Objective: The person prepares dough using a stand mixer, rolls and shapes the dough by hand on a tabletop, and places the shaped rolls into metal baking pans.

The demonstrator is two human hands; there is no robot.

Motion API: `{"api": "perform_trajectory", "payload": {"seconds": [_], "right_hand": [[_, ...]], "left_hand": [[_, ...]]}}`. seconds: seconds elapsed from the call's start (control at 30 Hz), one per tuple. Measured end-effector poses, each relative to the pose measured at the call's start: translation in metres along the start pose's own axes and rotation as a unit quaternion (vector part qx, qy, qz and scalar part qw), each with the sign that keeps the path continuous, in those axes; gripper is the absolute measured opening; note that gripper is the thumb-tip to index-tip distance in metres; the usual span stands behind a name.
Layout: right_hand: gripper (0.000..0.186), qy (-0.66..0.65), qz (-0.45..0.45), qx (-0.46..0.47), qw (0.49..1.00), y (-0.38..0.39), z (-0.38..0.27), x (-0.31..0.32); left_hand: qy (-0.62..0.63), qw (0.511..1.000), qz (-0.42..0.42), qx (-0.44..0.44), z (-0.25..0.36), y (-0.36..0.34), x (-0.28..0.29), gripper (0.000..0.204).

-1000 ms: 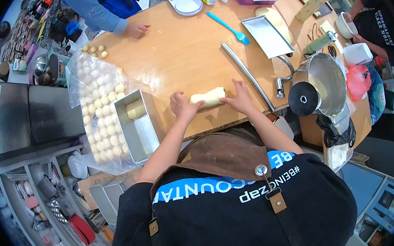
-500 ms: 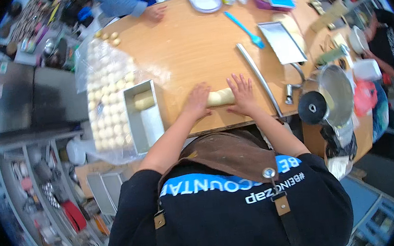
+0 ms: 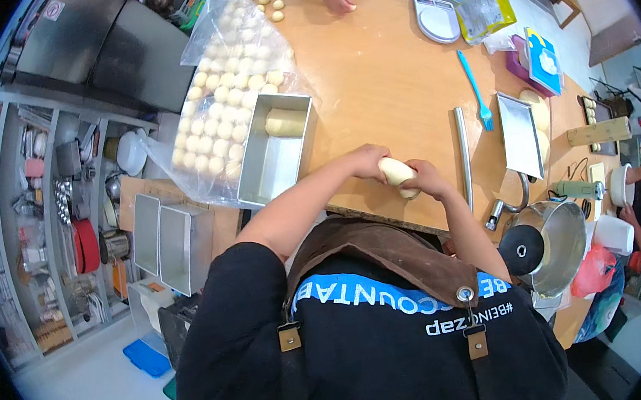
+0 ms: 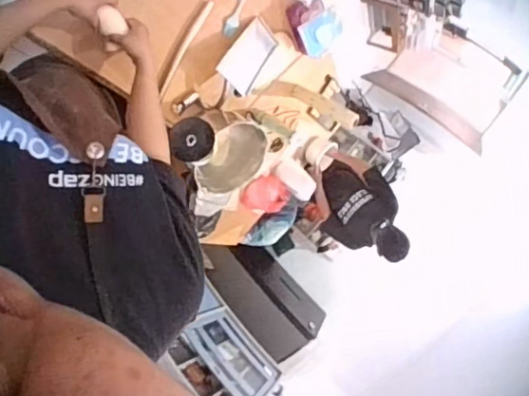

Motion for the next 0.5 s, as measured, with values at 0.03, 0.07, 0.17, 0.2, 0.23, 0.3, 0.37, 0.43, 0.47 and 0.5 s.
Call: {"api": "perform_trajectory", "payload": {"seconds": [0.03, 0.07, 0.17, 0.2, 0.23, 0.3, 0.37, 0.43, 0.47, 0.5], "right_hand": [[0.052, -0.096, -0.036, 0.027, 0.994, 0.000, -0.006, -0.003], [0.054, -0.190, -0.073, 0.052, 0.978, 0.001, -0.014, -0.004], [0.055, -0.205, -0.108, 0.136, 0.963, -0.008, -0.077, -0.010], [0.056, -0.176, -0.107, 0.153, 0.966, -0.013, -0.107, -0.012], [0.056, -0.149, -0.105, 0.168, 0.969, -0.018, -0.139, -0.014], [0.057, -0.145, -0.108, 0.219, 0.959, -0.032, -0.199, -0.026], [0.061, -0.094, -0.087, 0.253, 0.959, -0.051, -0.247, -0.041], [0.060, -0.013, -0.074, 0.261, 0.962, -0.087, -0.268, -0.057], [0.060, 0.067, -0.060, 0.263, 0.961, -0.099, -0.273, -0.065], [0.060, 0.100, -0.035, 0.280, 0.954, -0.106, -0.273, -0.069]], "left_hand": [[0.006, 1.000, 0.005, 0.004, 0.005, 0.015, 0.013, 0.051], [0.003, 1.000, -0.004, 0.012, 0.013, 0.034, 0.028, 0.051], [-0.034, 0.999, 0.007, 0.032, 0.021, 0.092, 0.079, 0.051], [-0.051, 0.997, 0.012, 0.053, 0.022, 0.114, 0.099, 0.052], [-0.069, 0.995, 0.014, 0.073, 0.021, 0.135, 0.119, 0.052], [-0.113, 0.988, 0.029, 0.106, 0.012, 0.173, 0.154, 0.052], [-0.149, 0.979, 0.045, 0.134, -0.001, 0.199, 0.177, 0.050], [-0.204, 0.960, 0.050, 0.184, -0.021, 0.210, 0.187, 0.043], [-0.202, 0.961, 0.053, 0.182, -0.023, 0.209, 0.183, 0.043], [-0.215, 0.951, 0.031, 0.220, -0.026, 0.204, 0.175, 0.038]]}}
Point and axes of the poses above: each hand's wrist, its own y-axis away from the middle knuckle, its own x-axis out of the back of the hand, z = x × y, the point moved 3 cm from there along -y, towards the middle knuckle, and after that the axes turned 5 degrees about -z, right-handed, at the moved point
